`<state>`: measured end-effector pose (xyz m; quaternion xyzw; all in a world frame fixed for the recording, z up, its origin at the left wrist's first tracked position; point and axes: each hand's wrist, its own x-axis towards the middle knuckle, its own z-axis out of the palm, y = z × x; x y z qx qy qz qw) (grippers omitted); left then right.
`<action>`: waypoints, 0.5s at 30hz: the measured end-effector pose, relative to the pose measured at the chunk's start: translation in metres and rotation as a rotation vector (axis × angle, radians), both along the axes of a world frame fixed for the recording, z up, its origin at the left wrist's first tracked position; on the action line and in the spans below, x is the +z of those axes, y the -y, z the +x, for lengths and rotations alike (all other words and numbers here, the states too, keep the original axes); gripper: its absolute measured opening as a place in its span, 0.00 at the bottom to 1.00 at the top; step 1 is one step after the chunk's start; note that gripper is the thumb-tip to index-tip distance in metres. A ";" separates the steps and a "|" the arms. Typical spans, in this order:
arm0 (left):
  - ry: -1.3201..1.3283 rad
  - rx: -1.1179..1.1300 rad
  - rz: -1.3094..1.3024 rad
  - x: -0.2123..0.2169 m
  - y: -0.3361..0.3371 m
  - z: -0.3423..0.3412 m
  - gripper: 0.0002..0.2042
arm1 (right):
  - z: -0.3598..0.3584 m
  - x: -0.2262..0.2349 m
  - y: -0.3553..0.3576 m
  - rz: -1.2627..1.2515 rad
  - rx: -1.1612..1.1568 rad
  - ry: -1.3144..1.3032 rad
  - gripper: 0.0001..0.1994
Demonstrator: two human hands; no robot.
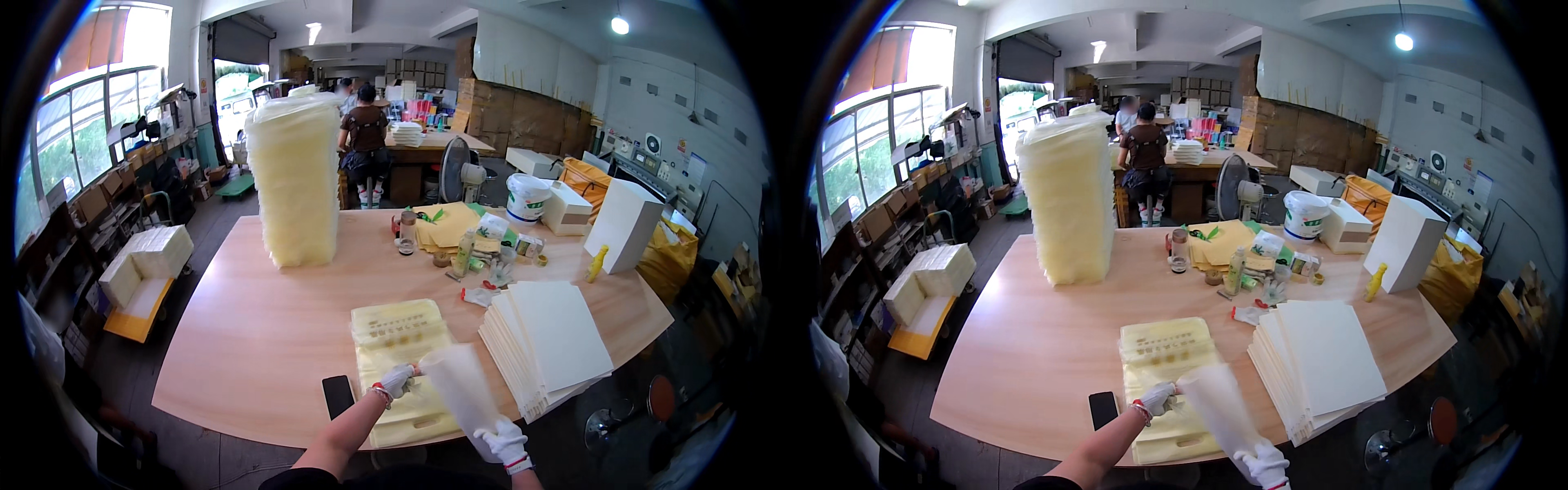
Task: The person places a white book into a translucent plastic bag and then inserts the bagged book into a white cardboard box. This process is repeated multiple times with several books and boxes on a large table.
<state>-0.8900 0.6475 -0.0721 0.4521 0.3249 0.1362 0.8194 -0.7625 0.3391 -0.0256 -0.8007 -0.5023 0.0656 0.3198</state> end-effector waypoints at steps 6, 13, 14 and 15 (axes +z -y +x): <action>0.136 -0.323 1.165 0.042 0.093 0.044 0.19 | -0.002 0.016 -0.041 -0.713 -0.044 0.122 0.20; -0.243 -0.249 1.278 0.013 0.108 0.024 0.25 | 0.027 -0.029 -0.080 0.241 -0.325 0.276 0.29; -0.189 -0.294 1.410 0.009 0.106 0.024 0.25 | 0.039 -0.046 -0.096 0.079 -0.357 0.244 0.28; -0.181 -0.347 1.503 0.006 0.109 0.008 0.25 | 0.022 -0.032 -0.118 -0.116 -0.354 0.181 0.26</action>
